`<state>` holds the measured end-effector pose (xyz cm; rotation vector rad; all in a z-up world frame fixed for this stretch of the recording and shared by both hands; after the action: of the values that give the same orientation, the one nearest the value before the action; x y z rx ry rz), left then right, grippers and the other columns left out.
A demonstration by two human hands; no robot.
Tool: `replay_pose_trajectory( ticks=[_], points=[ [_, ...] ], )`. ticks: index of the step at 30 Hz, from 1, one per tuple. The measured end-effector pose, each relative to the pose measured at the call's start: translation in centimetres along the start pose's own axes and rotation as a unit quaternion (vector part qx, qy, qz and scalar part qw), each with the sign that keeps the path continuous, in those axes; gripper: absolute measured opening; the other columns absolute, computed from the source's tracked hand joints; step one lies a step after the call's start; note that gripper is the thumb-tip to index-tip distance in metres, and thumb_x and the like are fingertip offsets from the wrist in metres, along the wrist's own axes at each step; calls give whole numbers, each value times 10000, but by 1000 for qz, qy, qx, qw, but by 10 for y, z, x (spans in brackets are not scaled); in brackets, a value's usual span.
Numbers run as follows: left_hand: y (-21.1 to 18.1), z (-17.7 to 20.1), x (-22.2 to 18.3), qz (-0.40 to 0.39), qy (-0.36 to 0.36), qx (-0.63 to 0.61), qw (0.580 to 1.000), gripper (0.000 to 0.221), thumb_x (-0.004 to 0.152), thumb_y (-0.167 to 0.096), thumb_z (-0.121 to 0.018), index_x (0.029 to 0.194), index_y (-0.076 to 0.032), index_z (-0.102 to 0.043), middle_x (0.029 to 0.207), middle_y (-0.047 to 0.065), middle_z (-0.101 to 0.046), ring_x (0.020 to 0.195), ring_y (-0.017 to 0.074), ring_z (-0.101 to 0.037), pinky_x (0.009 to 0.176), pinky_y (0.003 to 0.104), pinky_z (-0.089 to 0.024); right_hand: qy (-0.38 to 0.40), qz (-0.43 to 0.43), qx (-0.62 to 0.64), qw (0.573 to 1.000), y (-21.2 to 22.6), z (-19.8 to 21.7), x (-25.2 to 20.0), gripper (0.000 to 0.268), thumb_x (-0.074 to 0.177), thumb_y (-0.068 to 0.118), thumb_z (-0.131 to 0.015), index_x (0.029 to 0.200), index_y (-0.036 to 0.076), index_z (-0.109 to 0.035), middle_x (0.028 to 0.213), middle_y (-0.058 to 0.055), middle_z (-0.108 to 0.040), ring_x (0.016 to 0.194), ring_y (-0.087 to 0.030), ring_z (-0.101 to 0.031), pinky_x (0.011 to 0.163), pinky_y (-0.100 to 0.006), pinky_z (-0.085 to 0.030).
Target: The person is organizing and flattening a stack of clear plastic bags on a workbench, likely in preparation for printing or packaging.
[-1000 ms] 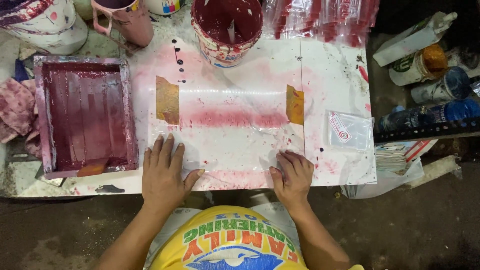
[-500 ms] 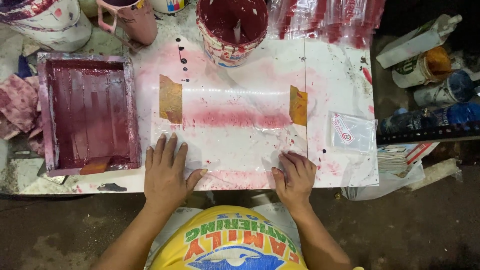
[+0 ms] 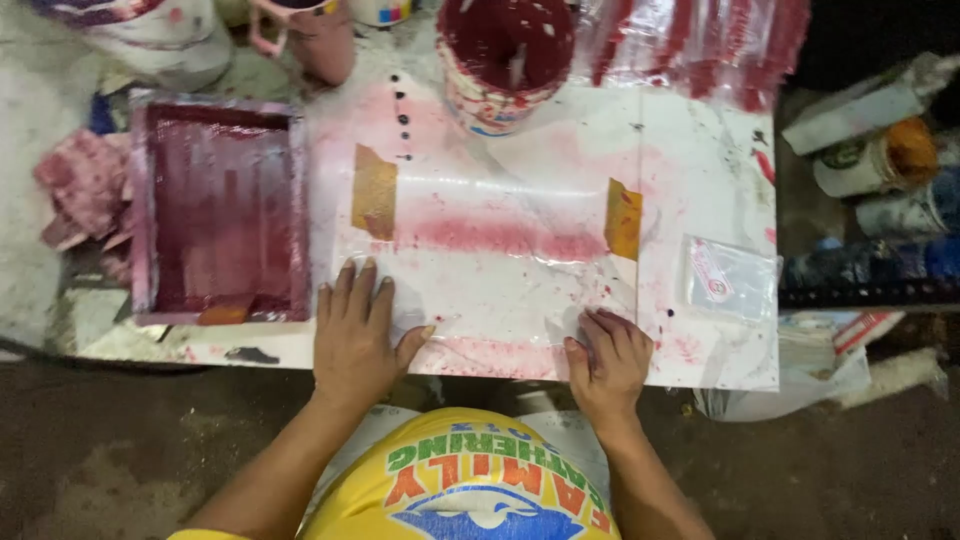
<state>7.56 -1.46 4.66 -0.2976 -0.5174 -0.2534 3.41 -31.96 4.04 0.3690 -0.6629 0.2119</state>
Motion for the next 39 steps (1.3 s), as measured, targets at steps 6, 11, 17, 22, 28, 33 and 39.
replay_pose_trajectory(
  ticks=[6,11,17,22,28,33,39],
  points=[
    [1,2,-1,5,-11,-11,1000,741,923,-689,-526,1171,-16,-711,1264,251,-658,1264,472,-596,1010,612,-455,1,9,2,1000,3,1,-1,345,1015,448,-627,1038,131,-763,968,-48,-713,981,-287,-714,874,-428,-474],
    [2,3,0,10,0,-17,1000,749,928,-671,-538,1229,-3,-692,1278,274,-642,1268,488,-584,1015,629,-439,-8,8,-3,1000,6,2,2,358,1018,450,-630,1019,121,-768,938,-57,-709,945,-297,-713,857,-427,-478],
    [-1,5,-1,-13,-8,-21,1000,663,913,-641,-590,1186,-51,-720,1283,249,-643,1283,489,-567,1010,638,-417,-10,22,-15,1000,4,0,-1,350,1019,458,-625,1017,137,-763,945,-36,-714,961,-277,-720,865,-402,-479],
    [-1,7,1,-5,-10,-16,1000,685,915,-661,-576,1229,-66,-702,1287,250,-640,1264,485,-583,1001,635,-420,-10,21,-12,1000,5,0,0,348,1024,450,-623,1014,131,-762,938,-34,-710,958,-269,-718,866,-386,-472],
    [0,3,1,-10,-5,-8,1000,641,921,-653,-568,1182,-91,-731,1273,245,-647,1262,494,-584,982,649,-433,-15,18,-9,1000,9,3,4,335,1019,435,-642,1013,125,-768,933,-41,-712,954,-279,-718,867,-394,-475],
    [0,4,0,-2,-4,2,1000,651,921,-667,-561,1181,-95,-733,1274,245,-649,1268,492,-582,985,641,-438,-12,18,-10,1000,8,2,3,336,1026,433,-634,1019,124,-765,942,-36,-714,964,-272,-718,873,-388,-473],
    [2,2,-1,10,7,0,1000,707,908,-695,-558,1196,-71,-724,1286,256,-647,1281,489,-573,990,632,-432,-16,20,-19,999,7,2,1,336,1027,446,-628,1009,140,-767,941,-20,-715,961,-259,-718,872,-379,-472]
  ],
)
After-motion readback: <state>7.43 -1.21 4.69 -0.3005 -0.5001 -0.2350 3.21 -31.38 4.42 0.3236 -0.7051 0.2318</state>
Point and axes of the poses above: each hand's wrist, its own x-axis towards the middle knuckle, its own z-axis out of the back of the hand, y = z × x, the point moved 9 cm from there along x, towards the middle knuckle
